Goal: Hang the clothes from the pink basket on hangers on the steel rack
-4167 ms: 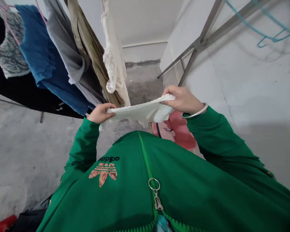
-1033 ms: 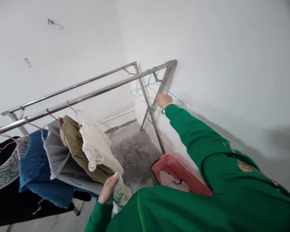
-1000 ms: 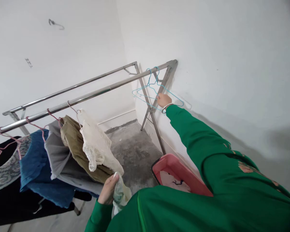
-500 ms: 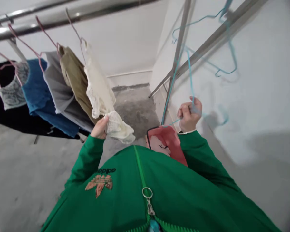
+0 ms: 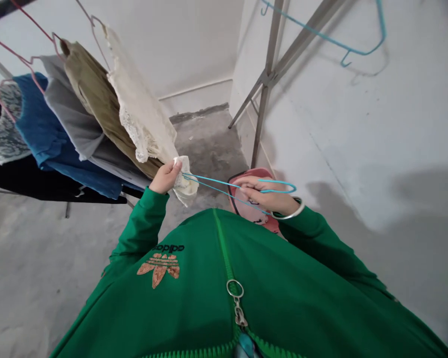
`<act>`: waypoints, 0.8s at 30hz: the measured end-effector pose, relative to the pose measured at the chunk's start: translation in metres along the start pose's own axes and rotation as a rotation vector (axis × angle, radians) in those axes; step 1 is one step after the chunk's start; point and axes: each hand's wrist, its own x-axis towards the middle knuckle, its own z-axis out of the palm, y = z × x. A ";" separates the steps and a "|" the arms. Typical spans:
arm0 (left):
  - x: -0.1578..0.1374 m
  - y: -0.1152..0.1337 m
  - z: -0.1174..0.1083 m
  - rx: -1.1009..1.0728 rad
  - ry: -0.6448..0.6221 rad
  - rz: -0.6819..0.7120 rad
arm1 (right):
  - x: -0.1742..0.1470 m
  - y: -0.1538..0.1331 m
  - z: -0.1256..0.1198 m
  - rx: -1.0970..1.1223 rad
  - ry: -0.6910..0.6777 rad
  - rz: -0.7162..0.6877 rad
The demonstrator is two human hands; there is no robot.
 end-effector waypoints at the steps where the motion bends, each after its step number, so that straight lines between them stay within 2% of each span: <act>1: -0.004 0.005 0.005 0.207 -0.044 0.072 | 0.005 0.000 0.008 -0.018 -0.009 -0.019; 4: -0.015 0.026 0.023 0.776 -0.206 0.275 | 0.026 0.005 0.033 -0.031 -0.002 -0.103; 6: -0.020 0.039 0.036 0.994 -0.285 0.389 | 0.041 0.012 0.045 0.023 0.003 -0.107; 9: -0.019 0.048 0.046 1.102 -0.296 0.469 | 0.058 0.022 0.046 0.156 -0.018 -0.072; 12: -0.012 0.045 0.043 1.091 -0.290 0.383 | 0.062 0.024 0.029 0.183 -0.001 -0.103; 14: -0.009 0.040 0.037 1.056 -0.248 0.296 | 0.059 0.021 0.016 0.112 0.145 -0.180; 16: -0.006 0.037 0.030 1.015 -0.147 0.226 | 0.051 0.018 0.007 0.004 0.433 -0.279; 18: -0.004 0.036 0.023 0.976 -0.037 0.177 | 0.041 0.017 0.009 -0.093 0.701 -0.398; 19: -0.003 0.037 0.020 0.957 0.007 0.166 | 0.036 0.019 0.013 -0.134 0.737 -0.475; 20: -0.002 0.038 0.017 0.940 0.043 0.163 | 0.033 0.023 0.021 -0.178 0.685 -0.555; 22: -0.002 0.043 0.013 0.921 0.084 0.179 | 0.034 0.035 0.042 -0.287 0.398 -0.667; 24: -0.003 0.048 0.011 0.924 0.097 0.210 | 0.045 0.052 0.066 -0.409 0.100 -0.645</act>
